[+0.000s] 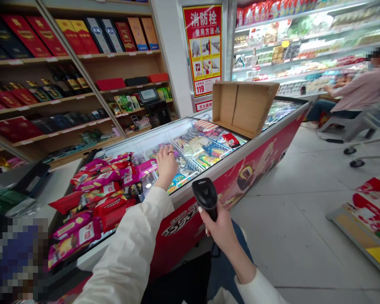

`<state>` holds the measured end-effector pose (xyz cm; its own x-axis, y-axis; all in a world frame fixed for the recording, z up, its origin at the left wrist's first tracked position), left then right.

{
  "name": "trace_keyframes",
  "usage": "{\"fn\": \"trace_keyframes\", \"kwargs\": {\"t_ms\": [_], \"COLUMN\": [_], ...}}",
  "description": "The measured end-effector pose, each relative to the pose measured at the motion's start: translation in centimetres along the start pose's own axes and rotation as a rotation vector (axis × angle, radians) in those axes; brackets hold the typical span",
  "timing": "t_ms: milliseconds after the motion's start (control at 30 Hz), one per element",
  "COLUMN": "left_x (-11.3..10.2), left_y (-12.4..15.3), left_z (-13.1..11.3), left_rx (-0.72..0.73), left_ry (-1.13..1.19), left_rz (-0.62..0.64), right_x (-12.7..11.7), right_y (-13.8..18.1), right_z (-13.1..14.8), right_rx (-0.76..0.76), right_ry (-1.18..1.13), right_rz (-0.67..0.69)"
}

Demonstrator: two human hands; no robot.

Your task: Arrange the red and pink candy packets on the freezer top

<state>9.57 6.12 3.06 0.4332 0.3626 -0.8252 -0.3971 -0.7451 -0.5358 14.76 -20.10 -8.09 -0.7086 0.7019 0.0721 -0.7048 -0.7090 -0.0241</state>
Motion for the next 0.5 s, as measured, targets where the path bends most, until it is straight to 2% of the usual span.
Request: {"fn": "trace_keyframes", "kwargs": {"t_ms": [167,267,367,500], "left_x": [4.9,8.1,10.6,12.7], "left_y": [-2.3,-3.9,-5.5,-6.9], "left_z": [-11.5,-16.7,-20.3,-23.1], "left_rx": [0.441,0.621,0.679,0.723], "left_ry": [0.214,0.212,0.201,0.179], "left_rz": [0.148,0.211,0.225,0.222], "right_x": [-3.0,-4.9,-6.2,-6.5], "right_y": [-1.7,-2.6,-3.3,-3.8], "right_z": [-1.2,-2.4,-3.3,-3.9], "right_rx": [0.03,0.064,0.085,0.114], "right_ry": [0.009,0.033,0.059,0.076], "right_rz": [-0.106,-0.165,-0.199,-0.186]}}
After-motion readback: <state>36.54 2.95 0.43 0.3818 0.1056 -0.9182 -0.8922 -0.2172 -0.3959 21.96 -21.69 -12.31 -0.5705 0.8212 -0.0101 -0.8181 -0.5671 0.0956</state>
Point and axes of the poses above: each hand's wrist, its own y-axis away from the middle knuckle, its own x-axis out of the palm, z = x × y, the point moved 6 cm from there along -y, towards the middle knuckle, and after that the axes turned 7 degrees about -z, right-handed, at the moved point
